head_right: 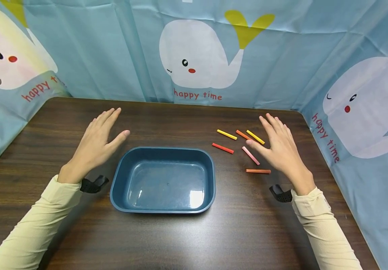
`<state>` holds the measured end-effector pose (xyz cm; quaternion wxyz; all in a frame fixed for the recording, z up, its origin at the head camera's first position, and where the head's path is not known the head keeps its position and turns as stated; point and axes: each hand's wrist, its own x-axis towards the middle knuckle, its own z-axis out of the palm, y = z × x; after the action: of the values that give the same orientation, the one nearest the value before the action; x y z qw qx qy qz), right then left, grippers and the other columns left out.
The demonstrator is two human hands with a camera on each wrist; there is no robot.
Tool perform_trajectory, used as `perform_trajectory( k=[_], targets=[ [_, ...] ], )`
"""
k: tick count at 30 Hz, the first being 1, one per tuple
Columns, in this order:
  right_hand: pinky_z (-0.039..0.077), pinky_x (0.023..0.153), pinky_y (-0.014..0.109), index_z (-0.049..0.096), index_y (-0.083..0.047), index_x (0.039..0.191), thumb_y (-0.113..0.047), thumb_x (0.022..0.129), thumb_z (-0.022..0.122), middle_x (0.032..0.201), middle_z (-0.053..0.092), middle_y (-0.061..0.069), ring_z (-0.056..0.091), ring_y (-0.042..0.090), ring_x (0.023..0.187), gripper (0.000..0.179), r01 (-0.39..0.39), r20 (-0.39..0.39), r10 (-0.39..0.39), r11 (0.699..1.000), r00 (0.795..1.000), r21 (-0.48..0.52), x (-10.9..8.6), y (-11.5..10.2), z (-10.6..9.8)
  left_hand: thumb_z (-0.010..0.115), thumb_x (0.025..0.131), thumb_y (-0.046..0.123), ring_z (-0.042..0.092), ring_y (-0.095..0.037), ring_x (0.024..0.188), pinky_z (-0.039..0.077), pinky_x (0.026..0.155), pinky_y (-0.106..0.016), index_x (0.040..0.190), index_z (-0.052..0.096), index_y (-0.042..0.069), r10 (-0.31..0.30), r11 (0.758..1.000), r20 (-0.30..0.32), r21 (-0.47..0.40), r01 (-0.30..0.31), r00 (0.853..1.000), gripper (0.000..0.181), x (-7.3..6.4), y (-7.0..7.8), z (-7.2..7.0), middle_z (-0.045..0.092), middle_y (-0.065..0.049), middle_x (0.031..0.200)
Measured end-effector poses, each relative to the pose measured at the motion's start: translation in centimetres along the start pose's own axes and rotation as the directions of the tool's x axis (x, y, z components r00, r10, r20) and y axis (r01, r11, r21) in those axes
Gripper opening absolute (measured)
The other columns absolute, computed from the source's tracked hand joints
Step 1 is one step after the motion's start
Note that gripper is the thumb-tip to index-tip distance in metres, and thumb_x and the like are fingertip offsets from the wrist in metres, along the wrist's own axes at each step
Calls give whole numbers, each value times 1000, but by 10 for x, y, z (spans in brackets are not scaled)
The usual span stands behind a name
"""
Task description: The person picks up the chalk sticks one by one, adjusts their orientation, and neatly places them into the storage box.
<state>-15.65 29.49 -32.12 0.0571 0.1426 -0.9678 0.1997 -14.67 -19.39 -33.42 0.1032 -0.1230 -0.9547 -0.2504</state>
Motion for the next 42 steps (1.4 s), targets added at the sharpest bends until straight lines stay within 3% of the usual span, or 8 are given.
perform_trajectory(
  k=[8,14,18,31,42],
  targets=[
    [7,120,65,25,-8,157,-45,91,68,164,20,21,10,42,153,88,-15,25,14,1000,1000,18,-10,0,1,49,101,48,21,-44,150,13,120,-64,159,24,17,19,999,20,-32,-18,1000,70,-12,4,3,27,-19,162],
    [19,115,66,27,-10,157,-39,90,71,163,24,19,20,43,150,86,-12,40,11,999,999,41,-16,-1,2,49,101,46,23,-46,148,15,119,-65,158,25,16,34,997,37,-67,-31,999,69,-19,3,7,29,-19,161],
    [21,113,69,26,-10,158,-38,91,70,162,24,20,21,45,149,85,5,47,-8,999,999,52,-20,0,4,51,101,44,23,-42,149,16,119,-65,158,26,18,41,994,53,-103,-35,998,68,-23,2,10,30,-18,161],
    [24,109,72,28,-10,157,-34,91,72,166,19,13,22,45,149,83,19,123,-33,993,992,116,-27,5,7,51,102,40,22,-33,151,24,116,-64,159,21,26,92,962,183,-272,-39,979,66,-34,2,19,24,-8,164],
    [36,104,65,46,-6,147,-37,87,76,148,47,22,42,47,136,74,-13,158,-5,994,987,112,-36,4,11,52,102,39,29,-32,150,30,114,-63,158,22,30,138,945,266,-325,-47,954,65,-37,5,28,28,-7,163]
  ],
)
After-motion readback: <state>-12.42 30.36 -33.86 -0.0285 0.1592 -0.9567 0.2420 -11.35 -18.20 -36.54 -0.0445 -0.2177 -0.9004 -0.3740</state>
